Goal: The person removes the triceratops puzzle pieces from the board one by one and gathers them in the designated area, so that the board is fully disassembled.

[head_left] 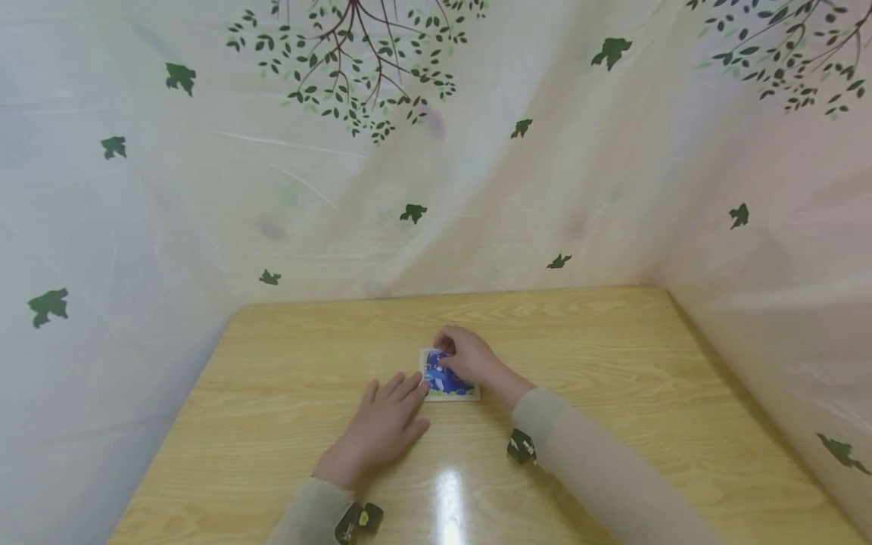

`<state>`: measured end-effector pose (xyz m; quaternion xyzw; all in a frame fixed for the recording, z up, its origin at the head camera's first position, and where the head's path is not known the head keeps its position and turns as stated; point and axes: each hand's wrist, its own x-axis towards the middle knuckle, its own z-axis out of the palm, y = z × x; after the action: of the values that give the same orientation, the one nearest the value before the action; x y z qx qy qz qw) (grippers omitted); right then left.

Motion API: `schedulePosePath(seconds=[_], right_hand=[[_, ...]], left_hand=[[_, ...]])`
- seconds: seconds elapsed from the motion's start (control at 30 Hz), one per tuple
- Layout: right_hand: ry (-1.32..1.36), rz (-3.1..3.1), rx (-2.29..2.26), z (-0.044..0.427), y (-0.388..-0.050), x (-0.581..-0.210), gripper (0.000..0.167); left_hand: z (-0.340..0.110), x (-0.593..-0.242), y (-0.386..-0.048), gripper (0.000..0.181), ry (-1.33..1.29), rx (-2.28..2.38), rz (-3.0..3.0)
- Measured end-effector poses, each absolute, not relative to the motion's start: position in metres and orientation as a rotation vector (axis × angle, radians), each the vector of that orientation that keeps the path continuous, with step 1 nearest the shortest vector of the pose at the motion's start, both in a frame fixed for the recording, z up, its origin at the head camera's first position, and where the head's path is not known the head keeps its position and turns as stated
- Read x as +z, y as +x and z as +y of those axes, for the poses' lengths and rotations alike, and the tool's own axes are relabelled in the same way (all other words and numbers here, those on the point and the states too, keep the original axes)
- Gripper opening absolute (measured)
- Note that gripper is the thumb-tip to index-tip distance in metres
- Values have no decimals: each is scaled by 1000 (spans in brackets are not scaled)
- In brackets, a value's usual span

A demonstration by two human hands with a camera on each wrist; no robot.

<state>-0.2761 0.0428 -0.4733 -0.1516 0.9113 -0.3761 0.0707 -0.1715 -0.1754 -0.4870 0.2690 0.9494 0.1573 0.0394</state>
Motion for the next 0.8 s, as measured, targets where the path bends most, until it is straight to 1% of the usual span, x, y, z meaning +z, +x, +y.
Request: schedulePosePath(seconds=[0.1, 0.2, 0.5, 0.6, 0.8], right_hand=[[-444, 2731, -1156, 44, -277, -474, 9], [-440, 2721, -1178, 46, -278, -473, 4], [-485, 2691, -1229, 53, -279, -476, 4], [-464, 2671, -1280, 55, -279, -476, 2], [-424, 2659, -1368, 59, -279, -474, 5]], left_hand=[[-175, -486, -171, 63, 820, 493, 2905], [-175, -484, -170, 63, 811, 507, 2898], [-174, -484, -169, 63, 804, 515, 2893], [-174, -484, -169, 63, 803, 522, 2891], [-174, -484, -170, 63, 804, 497, 2902]])
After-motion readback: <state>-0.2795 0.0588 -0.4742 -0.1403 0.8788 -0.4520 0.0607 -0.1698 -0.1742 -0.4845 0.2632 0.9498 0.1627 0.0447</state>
